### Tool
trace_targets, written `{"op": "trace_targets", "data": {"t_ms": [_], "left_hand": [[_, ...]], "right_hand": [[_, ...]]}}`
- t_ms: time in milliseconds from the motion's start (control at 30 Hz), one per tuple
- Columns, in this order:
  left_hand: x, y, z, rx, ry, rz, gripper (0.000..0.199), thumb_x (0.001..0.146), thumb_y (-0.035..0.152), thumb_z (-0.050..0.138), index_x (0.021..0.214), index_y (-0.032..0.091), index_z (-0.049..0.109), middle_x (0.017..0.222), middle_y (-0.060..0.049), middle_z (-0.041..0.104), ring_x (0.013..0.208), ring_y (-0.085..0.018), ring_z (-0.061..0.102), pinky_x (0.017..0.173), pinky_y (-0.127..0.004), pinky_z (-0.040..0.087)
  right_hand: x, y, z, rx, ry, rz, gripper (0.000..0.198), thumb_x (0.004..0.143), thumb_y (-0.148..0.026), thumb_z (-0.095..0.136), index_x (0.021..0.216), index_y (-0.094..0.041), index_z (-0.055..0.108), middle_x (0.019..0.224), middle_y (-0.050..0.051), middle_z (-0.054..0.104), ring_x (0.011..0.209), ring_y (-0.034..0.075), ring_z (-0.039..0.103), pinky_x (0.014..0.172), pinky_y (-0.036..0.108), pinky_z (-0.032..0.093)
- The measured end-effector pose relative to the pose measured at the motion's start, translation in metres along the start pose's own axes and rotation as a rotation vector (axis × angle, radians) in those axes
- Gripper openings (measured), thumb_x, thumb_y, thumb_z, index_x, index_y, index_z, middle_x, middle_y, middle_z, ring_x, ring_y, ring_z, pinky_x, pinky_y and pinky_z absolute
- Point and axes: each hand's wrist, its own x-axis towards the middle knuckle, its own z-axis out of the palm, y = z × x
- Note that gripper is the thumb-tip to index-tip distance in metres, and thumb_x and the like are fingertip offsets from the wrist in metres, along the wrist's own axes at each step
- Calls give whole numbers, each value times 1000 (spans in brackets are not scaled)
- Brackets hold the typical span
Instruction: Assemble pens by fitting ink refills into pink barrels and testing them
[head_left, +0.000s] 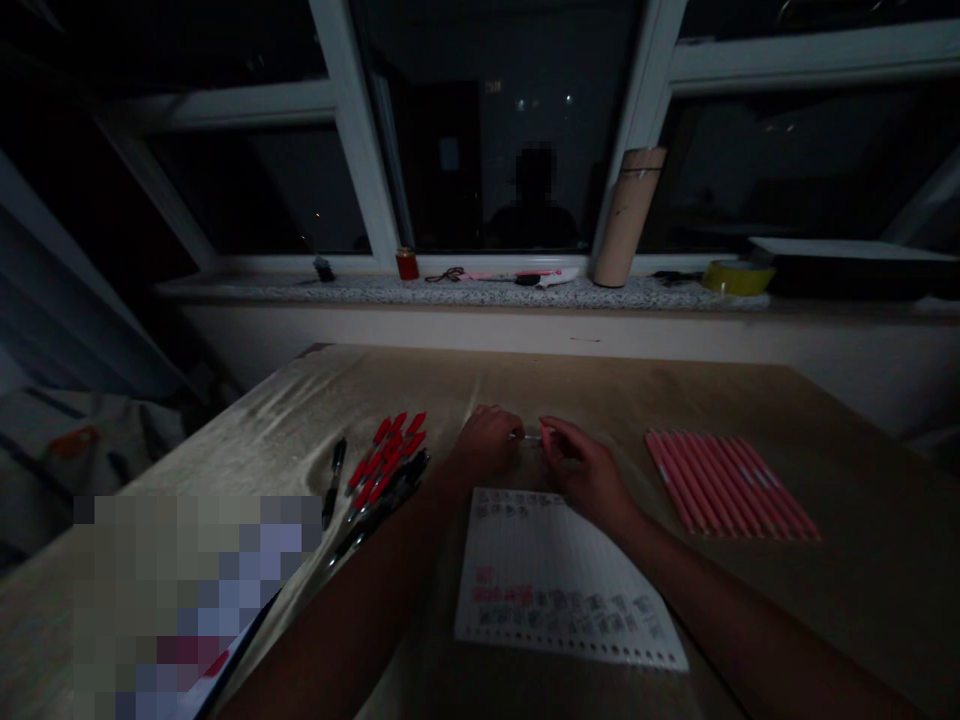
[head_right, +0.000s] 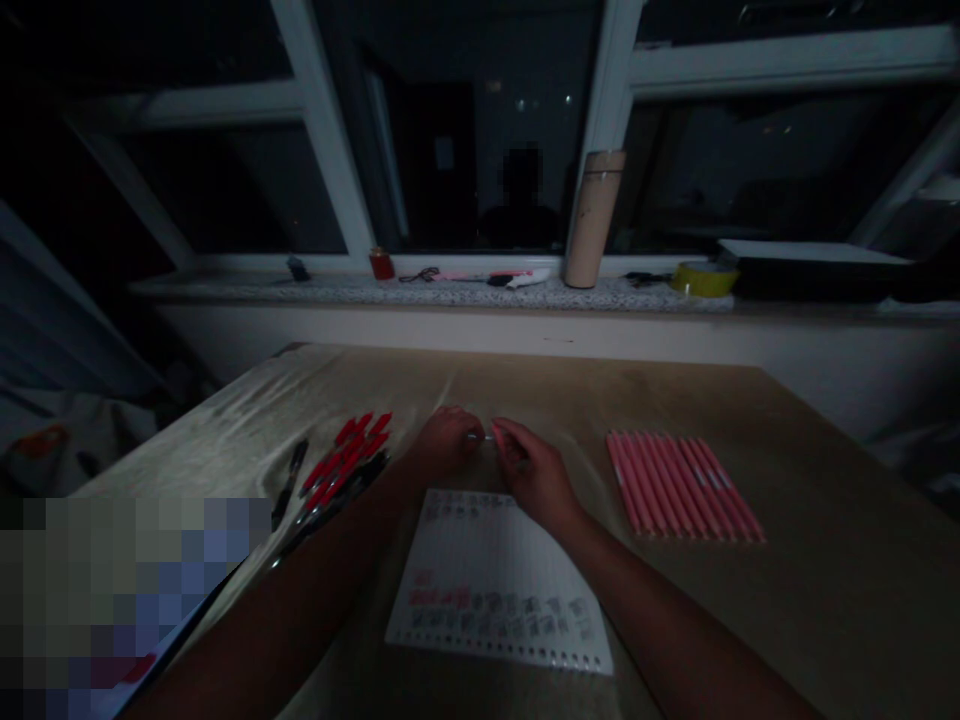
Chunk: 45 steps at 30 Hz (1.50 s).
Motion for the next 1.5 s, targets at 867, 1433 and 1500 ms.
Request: {"op": "trace_targets", "data": {"t_ms": [867, 1433, 1500], "left_hand": [[-9, -7, 4, -120, 164, 139, 24, 71, 17, 54, 95, 17, 59, 94, -6, 66, 92, -21, 57, 86, -36, 37], [-13, 4, 0, 8, -6, 115, 21, 80, 27, 51, 91, 17, 65, 91, -8, 65, 93, -22, 55, 84, -37, 36], [-14, 4, 0, 7, -8, 124, 21, 79, 26, 51, 93, 17, 65, 91, -7, 65, 92, -22, 55, 84, -37, 36]], "right_hand": [[8, 2, -23, -338, -198, -38, 26, 74, -9, 51, 91, -18, 68, 86, 6, 66, 78, 16, 60, 73, 27, 46], [6, 0, -24, -560, -191, -221, 38, 71, -1, 46, 99, -19, 66, 98, 7, 65, 94, 21, 52, 87, 35, 42], [6, 1, -24, -557, -169, -225, 38, 71, -1, 46, 99, -19, 66, 100, 7, 65, 95, 22, 51, 88, 36, 42]]}}
